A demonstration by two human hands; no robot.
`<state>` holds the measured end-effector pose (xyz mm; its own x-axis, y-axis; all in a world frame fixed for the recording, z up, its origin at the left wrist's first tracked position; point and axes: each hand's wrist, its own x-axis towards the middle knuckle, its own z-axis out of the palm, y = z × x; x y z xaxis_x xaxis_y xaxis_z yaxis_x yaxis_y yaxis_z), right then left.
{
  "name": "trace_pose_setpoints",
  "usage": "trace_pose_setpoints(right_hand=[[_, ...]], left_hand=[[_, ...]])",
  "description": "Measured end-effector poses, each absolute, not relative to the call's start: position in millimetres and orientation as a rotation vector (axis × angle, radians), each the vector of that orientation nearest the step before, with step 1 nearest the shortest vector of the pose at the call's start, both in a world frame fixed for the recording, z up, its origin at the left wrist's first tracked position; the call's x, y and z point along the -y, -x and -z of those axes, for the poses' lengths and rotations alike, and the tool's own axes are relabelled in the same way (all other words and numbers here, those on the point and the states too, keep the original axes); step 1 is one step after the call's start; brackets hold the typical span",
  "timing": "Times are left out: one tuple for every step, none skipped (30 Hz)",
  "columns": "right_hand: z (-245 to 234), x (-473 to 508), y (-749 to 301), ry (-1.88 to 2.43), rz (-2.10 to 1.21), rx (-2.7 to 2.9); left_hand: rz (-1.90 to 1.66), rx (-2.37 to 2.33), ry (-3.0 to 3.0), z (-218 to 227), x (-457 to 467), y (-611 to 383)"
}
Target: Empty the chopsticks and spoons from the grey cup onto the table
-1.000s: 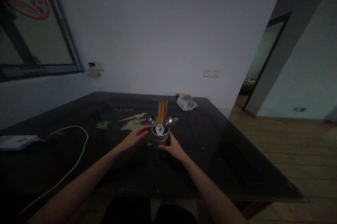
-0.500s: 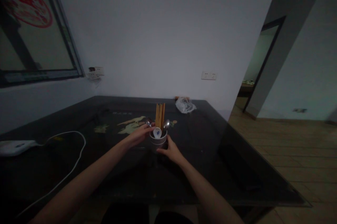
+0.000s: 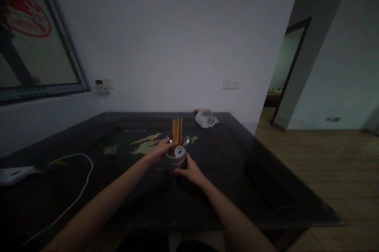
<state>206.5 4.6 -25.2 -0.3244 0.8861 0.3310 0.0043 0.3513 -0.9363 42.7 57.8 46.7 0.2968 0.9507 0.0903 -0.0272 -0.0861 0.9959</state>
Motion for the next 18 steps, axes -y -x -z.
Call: trace_pose_setpoints(right_hand=[[25.5,-4.9,-206.5,0.814,-1.13,1.632],[25.8,-5.1,-206.5,0.816,-1.128,1.631],[26.0,-5.3,-206.5,0.818,-1.126,1.632],[26.3,-5.5,-206.7,0.821,-1.124,1.633],[26.6,-5.7,-206.8,0.826,-1.124,1.635],[27.0,-5.9,-207.1,0.833,-1.123,1.638],[27.3,-6.1,-207.4,0.842,-1.119,1.642],[27.7,-6.3,-207.6,0.85,-1.109,1.647],[27.9,-6.5,-207.9,0.856,-1.096,1.654],[28.2,-6.6,-208.2,0.86,-1.081,1.661],[28.4,-6.6,-208.4,0.861,-1.068,1.668],[28.7,-6.7,-208.5,0.862,-1.056,1.672],[29.0,-6.7,-208.6,0.862,-1.049,1.675],[29.4,-6.8,-208.6,0.859,-1.047,1.676],[29.9,-7.0,-208.7,0.855,-1.048,1.676],[30.5,-7.2,-208.7,0.851,-1.052,1.677],[31.1,-7.4,-208.7,0.848,-1.055,1.678],[31.6,-7.6,-208.7,0.847,-1.055,1.68]], left_hand=[[-1.041,-0.928,-1.403,-46.5,-58.6,-42.6],[-1.031,-0.927,-1.413,-46.7,-58.9,-42.6],[-1.021,-0.926,-1.425,-47.1,-58.9,-42.6],[-1.01,-0.924,-1.435,-47.6,-58.7,-42.7],[-1.003,-0.926,-1.444,-48.1,-58.5,-42.9],[-1.001,-0.929,-1.451,-48.5,-58.3,-43.0],[-1.0,-0.933,-1.458,-48.8,-58.2,-43.1],[-1.003,-0.938,-1.465,-48.9,-58.1,-43.1],[-1.011,-0.949,-1.473,-49.0,-58.2,-42.9],[-1.024,-0.967,-1.485,-49.1,-58.2,-42.7],[-1.04,-0.99,-1.503,-49.3,-58.2,-42.4],[-1.056,-1.016,-1.526,-49.6,-58.2,-41.9],[-1.074,-1.045,-1.552,-50.0,-58.1,-41.5],[-1.09,-1.072,-1.578,-50.4,-57.9,-41.1],[-1.101,-1.091,-1.605,-50.7,-57.8,-40.8],[-1.109,-1.101,-1.631,-50.8,-57.8,-40.6],[-1.114,-1.109,-1.658,-50.7,-57.8,-40.4],[-1.116,-1.119,-1.688,-50.4,-58.0,-40.3]])
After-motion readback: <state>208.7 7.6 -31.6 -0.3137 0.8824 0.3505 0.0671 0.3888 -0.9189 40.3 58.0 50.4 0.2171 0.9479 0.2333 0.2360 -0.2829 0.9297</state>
